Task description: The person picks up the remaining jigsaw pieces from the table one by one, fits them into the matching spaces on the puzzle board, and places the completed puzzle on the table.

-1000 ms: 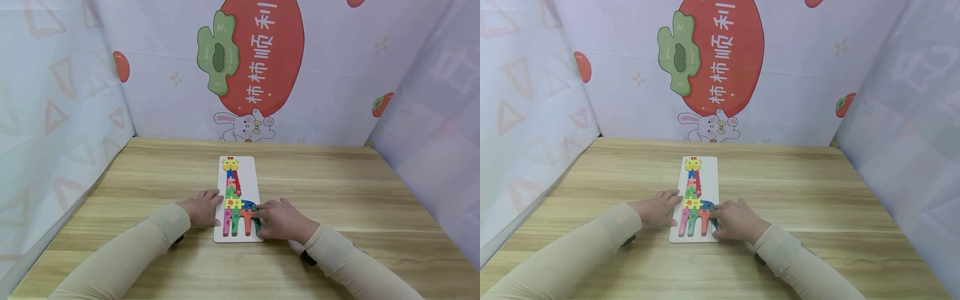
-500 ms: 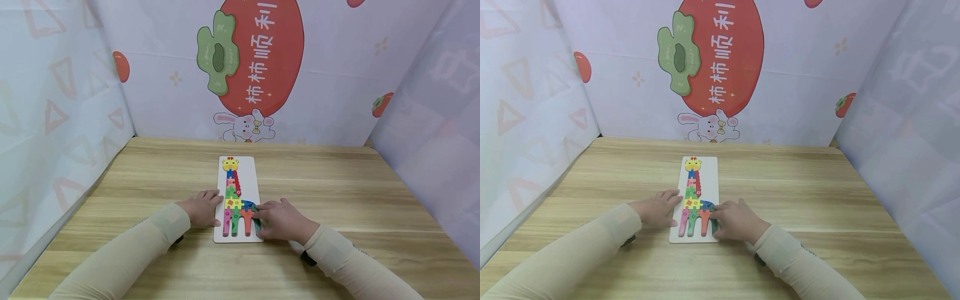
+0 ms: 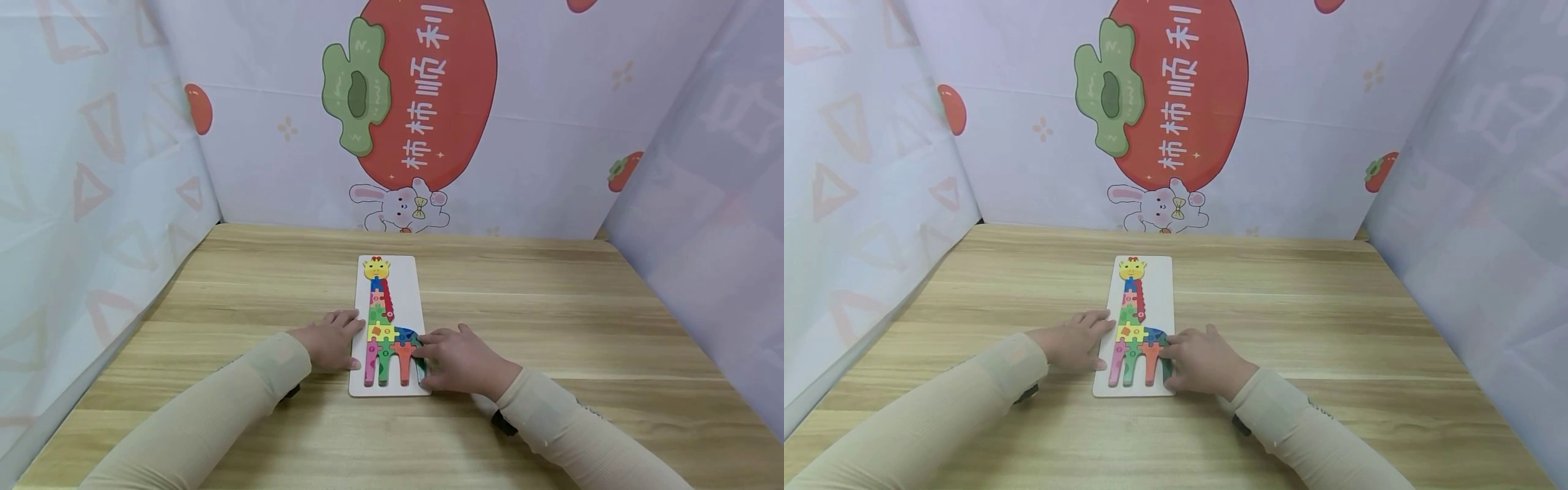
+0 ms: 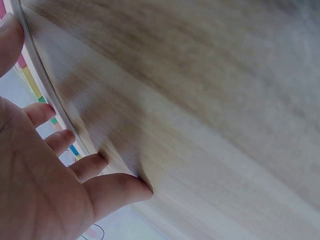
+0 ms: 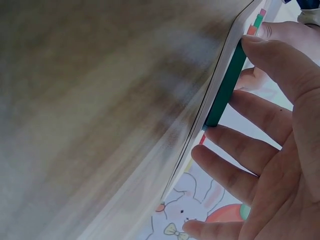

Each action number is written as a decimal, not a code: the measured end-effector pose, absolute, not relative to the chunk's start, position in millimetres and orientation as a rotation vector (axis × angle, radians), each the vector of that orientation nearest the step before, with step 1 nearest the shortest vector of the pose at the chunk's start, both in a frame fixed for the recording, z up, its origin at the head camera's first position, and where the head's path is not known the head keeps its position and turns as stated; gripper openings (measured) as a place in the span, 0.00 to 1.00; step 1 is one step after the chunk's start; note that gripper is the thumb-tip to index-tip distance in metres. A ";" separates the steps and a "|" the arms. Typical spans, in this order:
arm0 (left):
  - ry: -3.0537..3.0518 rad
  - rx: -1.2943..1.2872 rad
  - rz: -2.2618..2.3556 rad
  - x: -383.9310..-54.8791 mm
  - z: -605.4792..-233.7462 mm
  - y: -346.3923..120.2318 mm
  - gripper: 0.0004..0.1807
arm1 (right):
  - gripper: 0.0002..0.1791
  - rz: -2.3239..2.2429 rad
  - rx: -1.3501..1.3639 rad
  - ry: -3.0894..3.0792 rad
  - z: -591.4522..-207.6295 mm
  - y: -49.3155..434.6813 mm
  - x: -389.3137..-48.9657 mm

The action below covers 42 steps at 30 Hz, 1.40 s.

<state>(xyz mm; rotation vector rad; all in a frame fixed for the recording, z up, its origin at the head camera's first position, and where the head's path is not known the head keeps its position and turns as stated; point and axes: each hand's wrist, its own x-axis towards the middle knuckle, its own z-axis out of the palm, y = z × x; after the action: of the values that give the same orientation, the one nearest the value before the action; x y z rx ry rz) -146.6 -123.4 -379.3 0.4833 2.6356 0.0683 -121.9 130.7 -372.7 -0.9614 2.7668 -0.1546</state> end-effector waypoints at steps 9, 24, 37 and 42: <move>2.636 0.476 0.061 -145.6 -377.8 -122.4 0.45 | 0.27 -0.149 -0.968 2.773 -371.4 130.1 -119.6; 2.636 0.473 0.071 -146.3 -377.6 -122.1 0.45 | 0.27 -0.153 -0.989 2.769 -373.2 132.8 -120.1; 2.649 0.487 0.088 -147.8 -380.2 -122.5 0.45 | 0.28 -0.172 -0.980 2.763 -371.4 134.0 -119.7; 2.649 0.491 0.104 -149.0 -380.3 -123.4 0.46 | 0.29 -0.188 -0.968 2.766 -371.8 134.2 -120.1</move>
<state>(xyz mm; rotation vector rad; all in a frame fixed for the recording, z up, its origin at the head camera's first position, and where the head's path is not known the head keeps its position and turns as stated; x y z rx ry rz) -149.0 -123.4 -380.3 0.4910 2.6490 0.1040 -120.1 134.2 -371.8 -0.9677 2.7664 -0.1876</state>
